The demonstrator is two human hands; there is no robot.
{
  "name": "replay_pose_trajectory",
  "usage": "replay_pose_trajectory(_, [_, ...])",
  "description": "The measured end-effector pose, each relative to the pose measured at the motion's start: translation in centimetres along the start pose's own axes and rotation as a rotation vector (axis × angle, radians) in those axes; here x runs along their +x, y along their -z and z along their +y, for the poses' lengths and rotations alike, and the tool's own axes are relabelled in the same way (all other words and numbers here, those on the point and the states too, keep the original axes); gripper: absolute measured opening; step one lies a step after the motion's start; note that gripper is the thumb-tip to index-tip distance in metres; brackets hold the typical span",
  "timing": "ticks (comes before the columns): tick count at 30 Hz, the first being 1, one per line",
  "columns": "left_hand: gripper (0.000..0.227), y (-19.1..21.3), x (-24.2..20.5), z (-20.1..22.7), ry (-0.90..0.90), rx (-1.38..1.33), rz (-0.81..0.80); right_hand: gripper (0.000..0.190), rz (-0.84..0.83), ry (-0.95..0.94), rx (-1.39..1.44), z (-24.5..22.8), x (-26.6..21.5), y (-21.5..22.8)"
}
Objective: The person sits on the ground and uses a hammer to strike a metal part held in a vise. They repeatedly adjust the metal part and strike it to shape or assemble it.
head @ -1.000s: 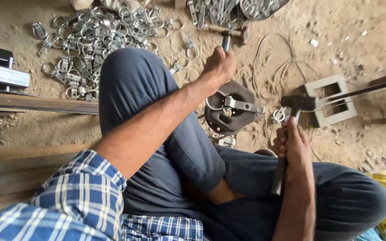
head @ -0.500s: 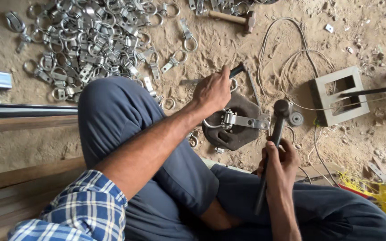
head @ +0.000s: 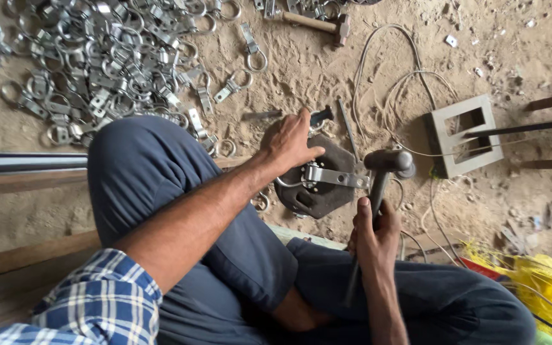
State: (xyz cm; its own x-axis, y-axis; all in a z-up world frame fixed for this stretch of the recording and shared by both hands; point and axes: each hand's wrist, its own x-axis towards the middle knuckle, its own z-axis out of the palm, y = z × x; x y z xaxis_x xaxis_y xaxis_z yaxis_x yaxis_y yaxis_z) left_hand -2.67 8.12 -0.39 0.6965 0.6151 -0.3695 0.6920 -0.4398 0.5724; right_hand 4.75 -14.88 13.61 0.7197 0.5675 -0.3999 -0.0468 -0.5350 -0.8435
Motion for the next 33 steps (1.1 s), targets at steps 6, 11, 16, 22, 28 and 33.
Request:
replay_pose_trajectory(6, [0.086,-0.4,0.7,-0.4,-0.224,-0.057,0.197,0.03,-0.017,-0.073,-0.088,0.0,0.2,0.1])
replay_pose_trajectory(11, [0.038,0.6,0.7,1.3,-0.128,-0.197,-0.047,0.032,0.108,0.004,-0.119,2.0,1.2,0.9])
replay_pose_trajectory(16, [0.032,1.4,1.2,1.7,-0.106,-0.242,0.015,0.043,0.123,-0.119,0.066,4.2,2.4,1.7])
replay_pose_trajectory(22, [0.029,2.2,0.9,1.8,-0.03,-0.253,-0.108,0.051,-0.059,-0.324,0.445,3.4,2.9,0.8])
replay_pose_trajectory(28, [0.032,1.6,1.3,1.4,-0.096,-0.22,-0.02,0.061,-0.131,-0.262,0.326,2.4,1.9,0.6])
replay_pose_trajectory(33, [0.022,1.2,1.7,0.7,-0.04,-0.263,-0.099,0.048,-0.133,-0.231,0.322,2.7,2.3,0.7])
